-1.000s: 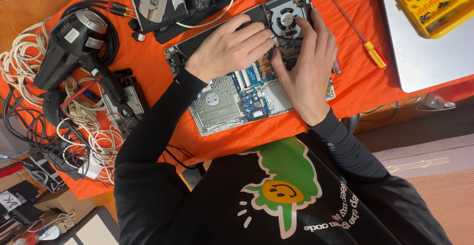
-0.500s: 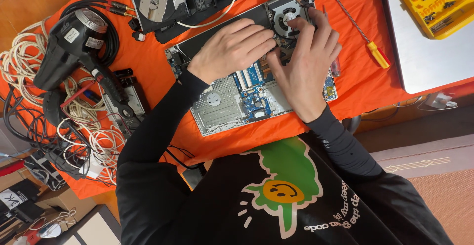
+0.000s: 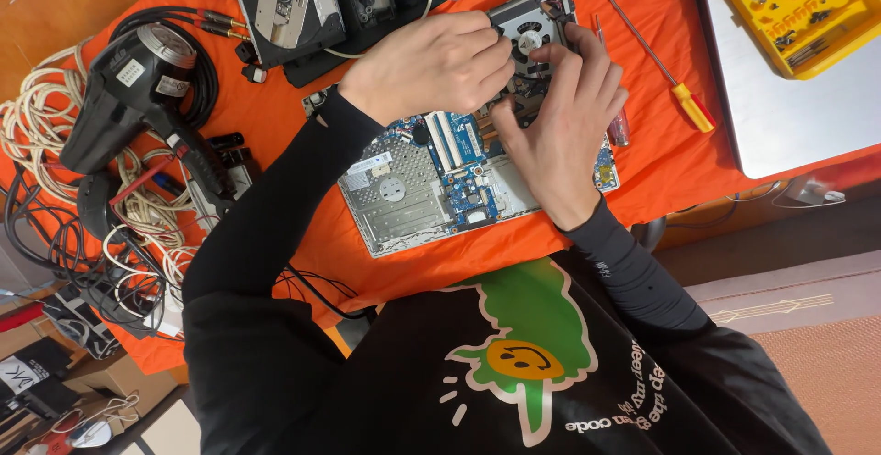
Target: Replacing internal components including the motherboard and fan of a laptop.
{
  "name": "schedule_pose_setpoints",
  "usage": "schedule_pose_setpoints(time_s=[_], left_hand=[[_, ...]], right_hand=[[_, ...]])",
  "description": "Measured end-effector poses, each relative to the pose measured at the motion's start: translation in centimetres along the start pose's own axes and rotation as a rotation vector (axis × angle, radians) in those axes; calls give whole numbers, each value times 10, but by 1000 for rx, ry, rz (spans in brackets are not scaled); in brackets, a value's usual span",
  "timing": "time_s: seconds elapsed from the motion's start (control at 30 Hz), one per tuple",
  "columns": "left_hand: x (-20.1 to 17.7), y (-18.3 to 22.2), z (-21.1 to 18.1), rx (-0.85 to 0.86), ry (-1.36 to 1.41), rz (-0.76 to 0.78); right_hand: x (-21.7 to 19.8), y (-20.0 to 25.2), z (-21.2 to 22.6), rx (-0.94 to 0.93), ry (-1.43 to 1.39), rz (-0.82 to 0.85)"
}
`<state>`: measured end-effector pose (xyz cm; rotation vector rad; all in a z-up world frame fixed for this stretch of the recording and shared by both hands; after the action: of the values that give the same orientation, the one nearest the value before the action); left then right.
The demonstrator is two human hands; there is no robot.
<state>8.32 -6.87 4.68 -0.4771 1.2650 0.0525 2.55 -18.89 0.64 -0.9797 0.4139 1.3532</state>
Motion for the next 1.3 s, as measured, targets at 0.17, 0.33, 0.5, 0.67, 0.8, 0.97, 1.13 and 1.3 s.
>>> schedule_pose_setpoints(time_s=[0.17, 0.33, 0.5, 0.67, 0.8, 0.97, 1.13, 1.3], left_hand=[[-1, -2, -4, 101, -61, -24], [-8, -3, -1, 158, -90, -11], [-1, 0, -2, 205, -77, 5], [-2, 3, 1, 182, -53, -10], [5, 6, -2, 138, -29, -9], [7, 11, 0, -75, 66, -33], [5, 25, -2, -381, 433, 3], [10, 35, -7, -498, 482, 62]], right_hand=[[1, 0, -2, 7, 3, 2], [2, 1, -3, -2, -16, 2], [1, 2, -3, -4, -13, 5], [1, 1, -2, -10, -6, 3], [1, 2, -1, -14, -19, -4], [-4, 1, 2, -12, -46, 4], [-22, 10, 4, -52, -159, 12], [-30, 14, 1, -53, -278, 41]])
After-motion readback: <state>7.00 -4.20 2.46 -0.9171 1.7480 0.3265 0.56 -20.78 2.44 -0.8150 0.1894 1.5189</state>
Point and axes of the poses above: each hand's wrist, its own y-axis away from the middle knuckle, its own x-axis out of the palm, z = x × y, the point moved 7 cm from there along -y, towards the middle knuckle, and after that the axes turned 11 degrees about -x, right-handed, at the moved point
